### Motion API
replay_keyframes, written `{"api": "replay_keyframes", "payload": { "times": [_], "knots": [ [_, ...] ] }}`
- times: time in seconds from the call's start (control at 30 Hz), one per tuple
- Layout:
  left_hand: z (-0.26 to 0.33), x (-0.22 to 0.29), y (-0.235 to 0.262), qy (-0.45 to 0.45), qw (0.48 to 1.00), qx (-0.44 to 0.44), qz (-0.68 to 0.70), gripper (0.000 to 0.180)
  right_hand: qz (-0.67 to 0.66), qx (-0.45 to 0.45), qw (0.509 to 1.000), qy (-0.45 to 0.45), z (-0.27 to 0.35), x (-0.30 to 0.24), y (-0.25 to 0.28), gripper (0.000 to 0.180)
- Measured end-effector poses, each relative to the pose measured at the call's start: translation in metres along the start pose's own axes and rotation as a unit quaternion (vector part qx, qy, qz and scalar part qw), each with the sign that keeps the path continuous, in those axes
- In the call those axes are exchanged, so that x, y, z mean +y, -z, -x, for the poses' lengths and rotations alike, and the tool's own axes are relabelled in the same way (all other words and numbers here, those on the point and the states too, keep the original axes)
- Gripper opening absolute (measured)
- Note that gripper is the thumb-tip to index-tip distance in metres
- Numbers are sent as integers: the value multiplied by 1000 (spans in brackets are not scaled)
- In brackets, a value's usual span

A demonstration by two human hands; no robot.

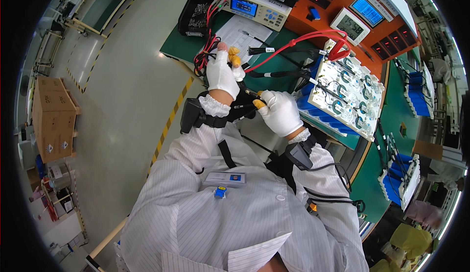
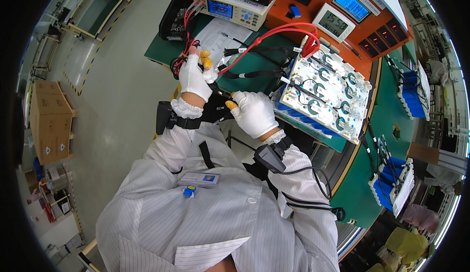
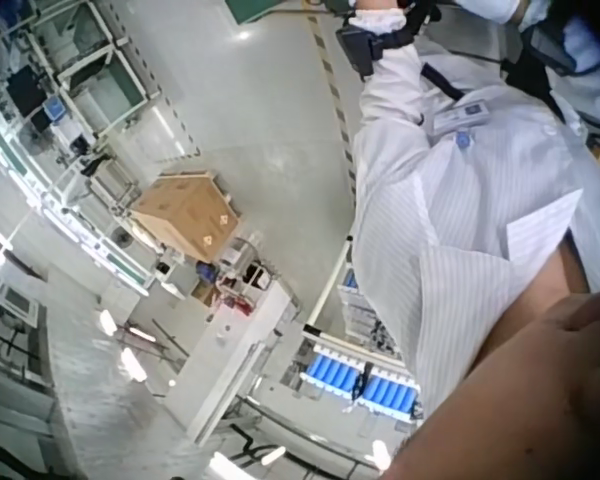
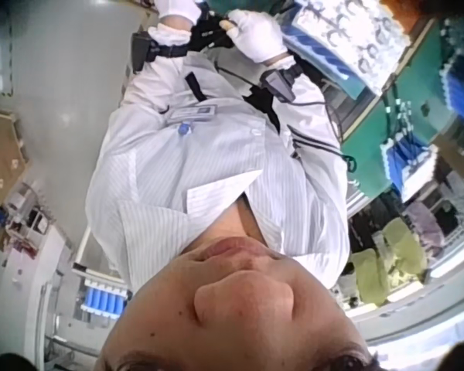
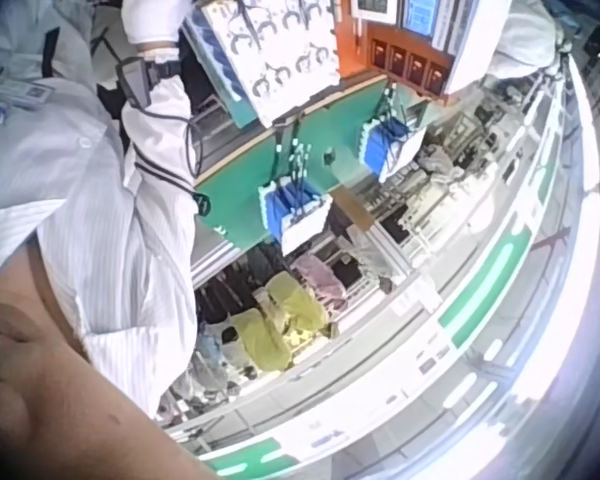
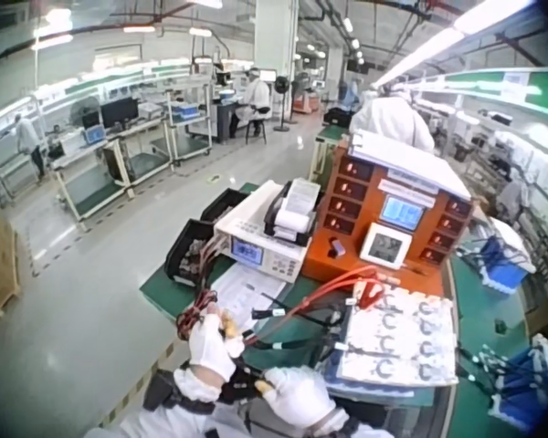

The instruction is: Assembling and testing battery modules at a workstation, including screwdriving, wiring, and checking documentation.

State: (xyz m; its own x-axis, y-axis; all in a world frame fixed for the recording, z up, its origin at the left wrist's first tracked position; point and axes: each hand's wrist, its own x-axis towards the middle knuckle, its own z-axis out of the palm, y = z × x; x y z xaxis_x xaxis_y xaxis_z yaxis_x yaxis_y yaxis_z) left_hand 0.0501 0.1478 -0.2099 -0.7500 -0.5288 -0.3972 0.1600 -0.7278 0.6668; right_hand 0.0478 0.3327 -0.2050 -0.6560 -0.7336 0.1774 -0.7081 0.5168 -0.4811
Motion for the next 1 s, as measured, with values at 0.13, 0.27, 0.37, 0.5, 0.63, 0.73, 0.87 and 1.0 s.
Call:
{"api": "replay_keyframes", "payload": {
  "times": [0.13, 0.27, 0.37, 0.5, 0.63, 0.73, 0.87, 1.0],
  "knots": [
    [-7, -1, 5, 1, 1000, -3, 14, 49, 2, 17, 1000, 16, 1, 1, -4, 13],
    [-14, 2, -4, -22, 994, 100, -21, 46, 12, 0, 1000, 8, 0, 1, -2, 11],
    [-50, 28, 49, -42, 999, 34, -2, 41, -3, -18, 1000, -20, 5, 3, 0, 14],
    [-20, 52, 39, -50, 955, -120, -267, 33, -41, 5, 998, -44, 15, 14, 0, 16],
    [21, 39, 34, 75, 894, -220, -383, 24, -87, 66, 992, -59, 9, 10, 6, 14],
    [28, 26, 31, 63, 890, -242, -381, 23, -94, 76, 991, -53, 5, 8, 10, 16],
    [26, 21, 31, 72, 890, -241, -381, 16, -98, 64, 992, -56, 5, 8, 13, 16],
    [22, 16, 37, 54, 884, -265, -381, 18, -97, 36, 993, -59, 5, 10, 14, 17]
  ]
}}
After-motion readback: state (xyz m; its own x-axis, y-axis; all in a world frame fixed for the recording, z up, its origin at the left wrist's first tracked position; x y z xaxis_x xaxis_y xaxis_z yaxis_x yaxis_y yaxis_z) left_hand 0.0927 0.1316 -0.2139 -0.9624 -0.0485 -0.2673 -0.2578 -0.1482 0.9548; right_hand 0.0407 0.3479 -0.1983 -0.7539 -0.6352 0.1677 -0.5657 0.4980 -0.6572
